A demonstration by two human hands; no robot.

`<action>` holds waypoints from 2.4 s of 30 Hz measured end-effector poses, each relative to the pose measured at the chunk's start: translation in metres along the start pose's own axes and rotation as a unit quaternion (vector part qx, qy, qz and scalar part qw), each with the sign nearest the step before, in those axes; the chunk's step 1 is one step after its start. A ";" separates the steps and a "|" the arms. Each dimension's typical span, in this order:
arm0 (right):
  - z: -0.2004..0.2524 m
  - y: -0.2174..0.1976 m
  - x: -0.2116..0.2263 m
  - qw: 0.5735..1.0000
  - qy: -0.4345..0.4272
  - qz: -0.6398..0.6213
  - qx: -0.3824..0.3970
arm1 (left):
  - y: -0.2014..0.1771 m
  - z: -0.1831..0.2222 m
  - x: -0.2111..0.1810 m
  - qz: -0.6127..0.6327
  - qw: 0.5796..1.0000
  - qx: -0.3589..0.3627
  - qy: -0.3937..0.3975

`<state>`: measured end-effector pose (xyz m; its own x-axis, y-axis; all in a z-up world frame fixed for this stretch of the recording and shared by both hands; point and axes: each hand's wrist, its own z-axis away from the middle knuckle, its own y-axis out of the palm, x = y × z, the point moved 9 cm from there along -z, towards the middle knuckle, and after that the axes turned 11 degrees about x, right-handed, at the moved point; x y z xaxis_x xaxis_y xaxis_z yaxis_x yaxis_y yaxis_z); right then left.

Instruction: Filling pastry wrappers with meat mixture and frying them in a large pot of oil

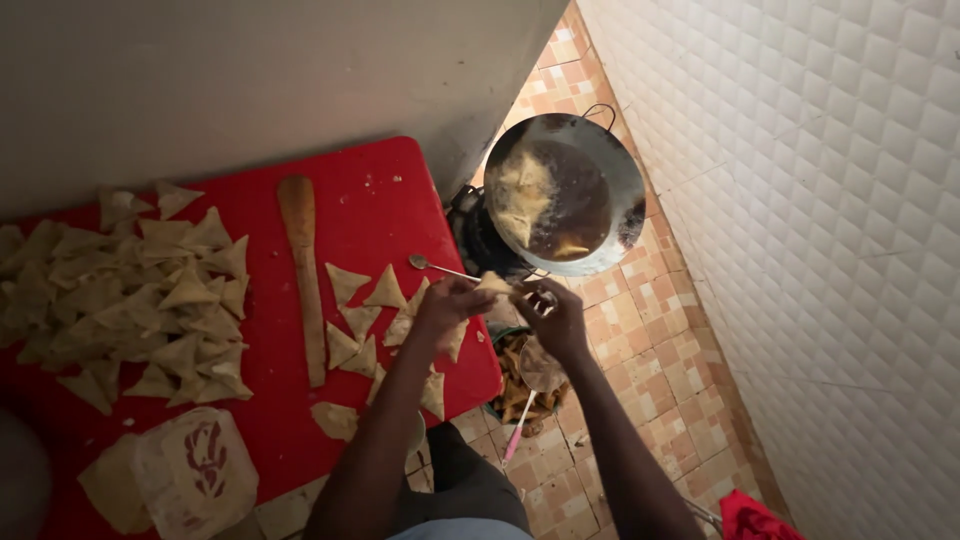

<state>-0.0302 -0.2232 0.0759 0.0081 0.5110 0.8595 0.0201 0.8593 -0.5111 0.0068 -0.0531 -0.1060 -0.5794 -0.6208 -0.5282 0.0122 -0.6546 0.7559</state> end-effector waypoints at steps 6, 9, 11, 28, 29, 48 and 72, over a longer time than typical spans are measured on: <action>-0.015 -0.045 -0.039 0.965 -0.012 0.258 -0.054 | -0.013 -0.044 0.039 0.060 0.991 0.098 -0.067; -0.035 -0.076 -0.083 0.949 -0.009 0.312 -0.050 | -0.029 -0.015 -0.007 -0.137 0.990 0.031 0.015; -0.049 -0.088 -0.123 0.938 0.006 0.344 -0.046 | -0.073 0.009 -0.033 -0.162 0.986 -0.002 0.045; -0.071 0.203 -0.072 0.954 0.031 0.229 0.192 | -0.208 0.041 -0.175 -0.576 0.762 -0.294 0.038; -0.079 0.225 -0.047 0.939 -0.073 0.275 0.194 | -0.207 0.039 -0.172 -0.583 0.749 -0.312 0.031; -0.093 0.002 -0.068 0.944 -0.094 0.315 0.012 | -0.269 0.080 -0.114 -0.071 0.974 -0.189 0.103; 0.023 0.021 -0.004 0.992 0.026 0.003 0.127 | -0.044 0.039 0.005 -0.047 0.997 -0.054 -0.015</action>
<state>-0.0531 -0.2069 0.0620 0.0587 0.5199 0.8522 -0.2325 0.8373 -0.4948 -0.0284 -0.0104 -0.1266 -0.6065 -0.5420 -0.5817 0.0436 -0.7532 0.6563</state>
